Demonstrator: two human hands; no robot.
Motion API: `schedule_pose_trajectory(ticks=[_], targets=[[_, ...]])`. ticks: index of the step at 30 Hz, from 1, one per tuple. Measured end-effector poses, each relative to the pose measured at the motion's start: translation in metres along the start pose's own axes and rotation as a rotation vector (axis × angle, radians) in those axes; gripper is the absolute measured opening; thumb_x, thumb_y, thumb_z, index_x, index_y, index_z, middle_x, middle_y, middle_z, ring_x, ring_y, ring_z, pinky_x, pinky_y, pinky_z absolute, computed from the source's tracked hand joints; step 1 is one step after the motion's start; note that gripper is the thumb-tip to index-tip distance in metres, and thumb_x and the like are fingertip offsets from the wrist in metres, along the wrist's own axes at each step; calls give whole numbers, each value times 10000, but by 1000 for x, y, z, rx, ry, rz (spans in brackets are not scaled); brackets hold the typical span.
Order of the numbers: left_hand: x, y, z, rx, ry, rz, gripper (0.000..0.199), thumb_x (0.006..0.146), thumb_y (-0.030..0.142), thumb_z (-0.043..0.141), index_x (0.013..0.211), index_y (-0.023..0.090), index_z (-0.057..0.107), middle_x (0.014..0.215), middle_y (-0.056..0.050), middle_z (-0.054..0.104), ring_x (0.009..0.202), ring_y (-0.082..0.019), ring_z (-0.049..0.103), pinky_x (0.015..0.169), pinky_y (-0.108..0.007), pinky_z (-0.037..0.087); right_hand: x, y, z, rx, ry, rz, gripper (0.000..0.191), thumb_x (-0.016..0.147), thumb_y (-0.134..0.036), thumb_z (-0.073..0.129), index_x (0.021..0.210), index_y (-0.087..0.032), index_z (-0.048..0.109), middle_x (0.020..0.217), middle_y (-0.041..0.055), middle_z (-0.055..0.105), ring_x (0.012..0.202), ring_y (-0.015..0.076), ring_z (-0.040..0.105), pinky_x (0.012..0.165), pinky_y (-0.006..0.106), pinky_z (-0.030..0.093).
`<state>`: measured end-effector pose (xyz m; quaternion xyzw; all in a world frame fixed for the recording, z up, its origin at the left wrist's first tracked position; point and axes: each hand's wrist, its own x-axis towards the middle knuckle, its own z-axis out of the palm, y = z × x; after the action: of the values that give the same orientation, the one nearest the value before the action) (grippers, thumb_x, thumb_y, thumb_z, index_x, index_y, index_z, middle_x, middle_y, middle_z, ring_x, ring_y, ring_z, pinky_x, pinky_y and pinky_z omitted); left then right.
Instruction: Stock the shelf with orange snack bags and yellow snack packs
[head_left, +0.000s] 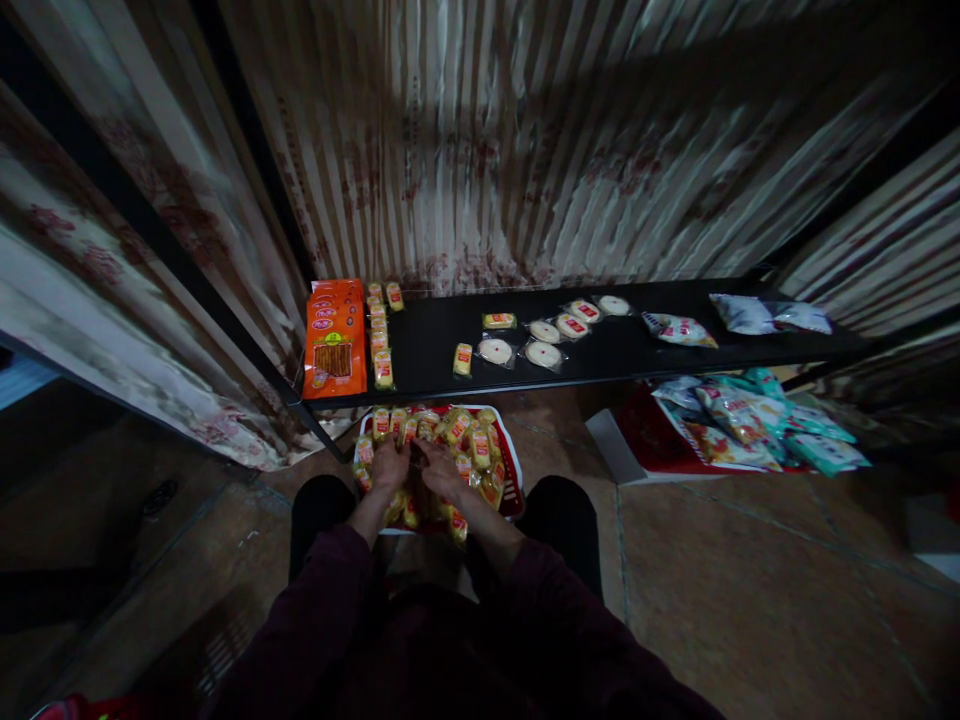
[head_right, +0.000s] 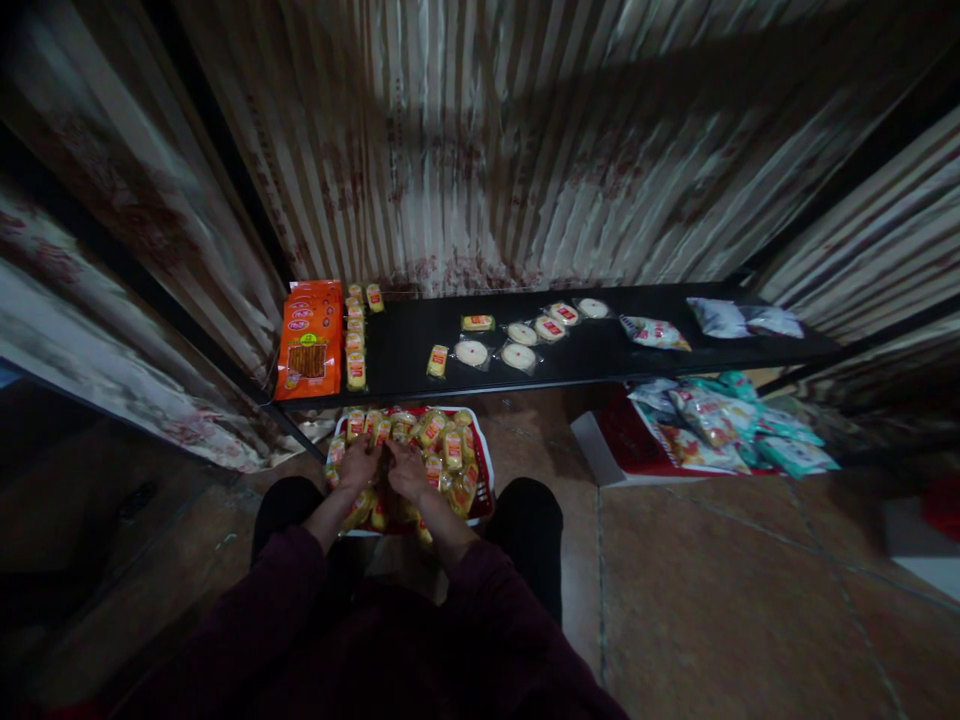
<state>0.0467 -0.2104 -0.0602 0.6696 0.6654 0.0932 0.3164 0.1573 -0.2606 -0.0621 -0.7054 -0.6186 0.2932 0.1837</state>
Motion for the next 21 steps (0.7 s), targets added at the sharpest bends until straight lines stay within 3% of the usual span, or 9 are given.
schedule_pose_trajectory(ticks=[8, 13, 21], targets=[[0, -4, -5, -24, -43, -30, 348, 867, 198, 471, 1204, 187, 554, 1176, -106, 665, 1080, -197, 617, 872, -280, 449, 3, 0, 3, 48, 45, 19, 535, 810, -59, 459, 1309, -239, 528, 1286, 71, 608, 1236, 208, 527, 1109, 436, 316], [3, -3, -7, -58, -64, -19, 351, 849, 170, 488, 1188, 150, 573, 1193, -131, 652, 1103, -211, 606, 904, -282, 437, 5, 1, 4, 79, 61, 24, 530, 795, -56, 457, 1298, -197, 547, 1265, 92, 621, 1211, 214, 548, 1090, 394, 354], [4, -4, -10, -148, -46, -8, 359, 852, 178, 470, 1186, 142, 596, 1196, -148, 649, 1107, -227, 605, 927, -300, 433, 6, 10, 10, 478, 226, -40, 533, 696, -61, 473, 1158, -268, 641, 1114, 18, 697, 1107, 202, 611, 1043, 409, 413]])
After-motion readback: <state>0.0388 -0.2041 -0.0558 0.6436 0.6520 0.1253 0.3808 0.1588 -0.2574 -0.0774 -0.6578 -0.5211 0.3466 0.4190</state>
